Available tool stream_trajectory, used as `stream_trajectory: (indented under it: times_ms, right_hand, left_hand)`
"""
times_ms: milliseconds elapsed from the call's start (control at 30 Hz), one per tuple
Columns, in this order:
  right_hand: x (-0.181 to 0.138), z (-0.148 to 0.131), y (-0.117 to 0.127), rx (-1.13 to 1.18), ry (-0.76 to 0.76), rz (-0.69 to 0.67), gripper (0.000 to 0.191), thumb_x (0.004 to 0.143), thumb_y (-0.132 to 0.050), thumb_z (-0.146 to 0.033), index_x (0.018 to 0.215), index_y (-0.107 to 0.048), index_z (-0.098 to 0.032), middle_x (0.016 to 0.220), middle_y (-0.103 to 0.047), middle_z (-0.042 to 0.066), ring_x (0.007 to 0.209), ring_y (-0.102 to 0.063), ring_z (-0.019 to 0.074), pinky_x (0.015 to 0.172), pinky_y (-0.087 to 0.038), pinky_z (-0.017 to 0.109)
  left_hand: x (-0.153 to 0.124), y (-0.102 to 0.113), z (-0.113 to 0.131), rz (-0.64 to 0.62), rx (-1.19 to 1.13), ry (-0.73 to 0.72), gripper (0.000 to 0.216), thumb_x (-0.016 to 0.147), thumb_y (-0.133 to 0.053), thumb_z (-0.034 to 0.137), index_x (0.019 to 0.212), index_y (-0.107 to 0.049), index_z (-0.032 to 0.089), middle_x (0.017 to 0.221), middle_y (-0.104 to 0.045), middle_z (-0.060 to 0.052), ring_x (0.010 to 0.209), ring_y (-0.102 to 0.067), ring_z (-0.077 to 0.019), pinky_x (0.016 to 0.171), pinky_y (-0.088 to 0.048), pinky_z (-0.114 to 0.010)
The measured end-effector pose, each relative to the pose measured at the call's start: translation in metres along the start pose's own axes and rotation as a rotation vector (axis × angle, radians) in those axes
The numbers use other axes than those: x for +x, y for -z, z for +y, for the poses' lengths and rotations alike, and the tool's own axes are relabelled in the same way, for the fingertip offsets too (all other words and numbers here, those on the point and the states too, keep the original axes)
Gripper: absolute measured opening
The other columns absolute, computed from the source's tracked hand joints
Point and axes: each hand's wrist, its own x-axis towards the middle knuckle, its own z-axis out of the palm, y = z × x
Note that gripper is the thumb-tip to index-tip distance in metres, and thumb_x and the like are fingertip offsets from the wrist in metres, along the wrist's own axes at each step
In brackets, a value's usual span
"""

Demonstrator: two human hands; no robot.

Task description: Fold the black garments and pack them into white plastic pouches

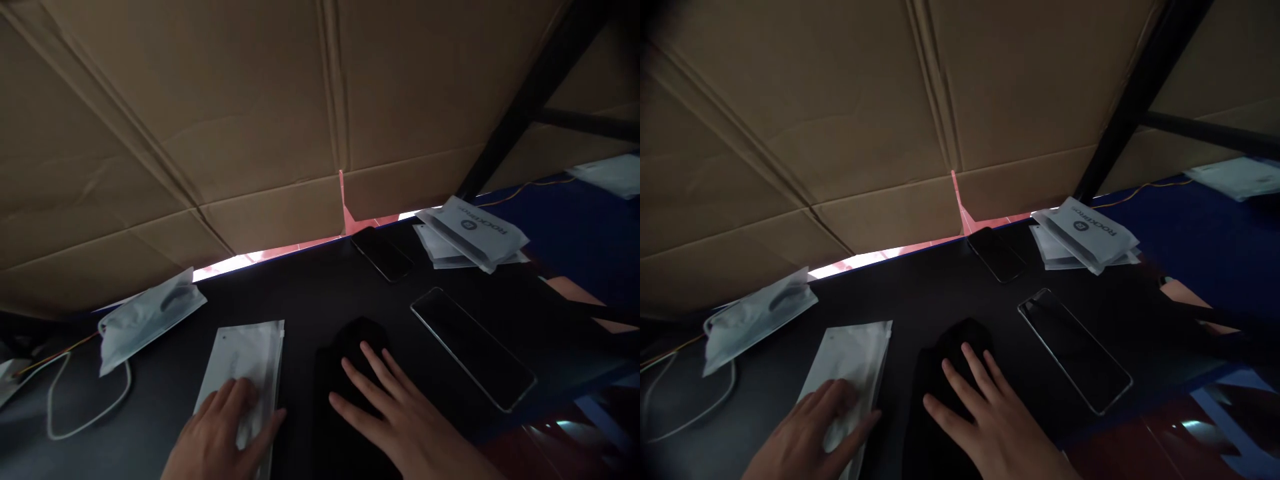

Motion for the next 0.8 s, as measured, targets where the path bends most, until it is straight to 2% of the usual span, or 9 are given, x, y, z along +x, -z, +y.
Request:
stream_trajectory:
  times_ms: [133,200,267,367,433,500,567,667,800]
  right_hand:
    - [0.005,-0.002,-0.008,-0.063,0.044,-0.046,0.073,0.095,-0.081,-0.060,0.159,-0.061,-0.031,0.169,-0.050,0.008,0.157,-0.043,0.0511,0.118,-0.051,0.071]
    - [0.006,-0.003,-0.017,-0.053,0.031,-0.047,0.065,0.091,-0.085,-0.038,0.153,-0.068,-0.025,0.165,-0.055,0.008,0.156,-0.044,0.0520,0.117,-0.051,0.073]
    - [0.005,-0.005,-0.028,-0.013,-0.018,-0.004,0.065,0.081,-0.075,-0.013,0.146,-0.072,-0.020,0.160,-0.061,0.008,0.157,-0.043,0.0504,0.118,-0.049,0.075]
    - [0.005,-0.008,-0.044,0.103,-0.140,0.198,0.082,0.066,-0.056,-0.002,0.146,-0.070,-0.018,0.154,-0.068,0.008,0.159,-0.043,0.0424,0.124,-0.043,0.073]
    - [0.007,-0.012,-0.054,0.196,-0.214,0.380,0.084,0.067,-0.052,-0.003,0.148,-0.067,-0.020,0.153,-0.069,0.008,0.157,-0.048,0.0366,0.126,-0.044,0.067]
    - [0.011,-0.018,-0.062,0.254,-0.226,0.484,0.078,0.073,-0.052,-0.007,0.148,-0.067,-0.021,0.153,-0.070,0.009,0.155,-0.052,0.0351,0.126,-0.046,0.063]
    - [0.017,-0.024,-0.069,0.230,-0.177,0.462,0.076,0.073,-0.055,-0.010,0.148,-0.067,-0.021,0.153,-0.070,0.008,0.158,-0.047,0.0376,0.127,-0.041,0.068]
    - [0.025,-0.032,-0.076,0.107,-0.100,0.304,0.081,0.071,-0.060,-0.009,0.150,-0.065,-0.023,0.158,-0.066,0.005,0.164,-0.035,0.0423,0.129,-0.029,0.078]
    - [0.028,-0.034,-0.081,0.034,-0.119,0.158,0.075,0.078,-0.069,-0.013,0.151,-0.064,-0.025,0.164,-0.061,0.005,0.166,-0.030,0.0438,0.129,-0.027,0.079]
  left_hand:
    - [0.003,-0.006,0.010,-0.032,-0.042,-0.037,0.020,0.103,-0.057,0.033,0.086,-0.067,0.029,0.086,-0.074,-0.001,0.077,-0.076,-0.0209,0.066,-0.061,-0.029]
    - [0.004,-0.004,0.017,-0.022,-0.062,-0.064,0.025,0.105,-0.051,0.030,0.084,-0.066,0.028,0.088,-0.074,-0.002,0.081,-0.075,-0.0208,0.069,-0.062,-0.029]
    - [0.005,-0.001,0.022,-0.016,-0.072,-0.089,0.028,0.106,-0.048,0.029,0.084,-0.065,0.028,0.092,-0.074,-0.003,0.086,-0.075,-0.0211,0.072,-0.063,-0.029]
    - [0.009,-0.004,0.029,-0.015,-0.072,-0.150,0.023,0.105,-0.053,0.025,0.088,-0.068,0.027,0.104,-0.074,-0.005,0.098,-0.074,-0.0229,0.083,-0.066,-0.033]
    - [0.011,-0.011,0.030,-0.006,-0.066,-0.193,0.017,0.101,-0.058,0.023,0.090,-0.072,0.027,0.109,-0.075,-0.007,0.106,-0.075,-0.0265,0.093,-0.067,-0.041]
    - [0.011,-0.021,0.029,0.009,-0.058,-0.224,0.014,0.095,-0.062,0.020,0.094,-0.075,0.026,0.111,-0.077,-0.008,0.113,-0.076,-0.0305,0.101,-0.066,-0.049]
    - [0.009,-0.028,0.026,0.031,-0.051,-0.246,0.026,0.089,-0.059,0.012,0.104,-0.077,0.026,0.114,-0.080,-0.010,0.121,-0.077,-0.0319,0.107,-0.065,-0.051]
    - [0.004,-0.032,0.021,0.079,-0.045,-0.259,0.048,0.080,-0.049,0.002,0.114,-0.074,0.024,0.124,-0.083,-0.009,0.128,-0.077,-0.0290,0.109,-0.065,-0.045]
    - [-0.005,-0.027,0.021,0.148,-0.050,-0.235,0.031,0.091,-0.055,0.010,0.113,-0.072,0.026,0.131,-0.083,-0.007,0.124,-0.079,-0.0290,0.096,-0.070,-0.034]
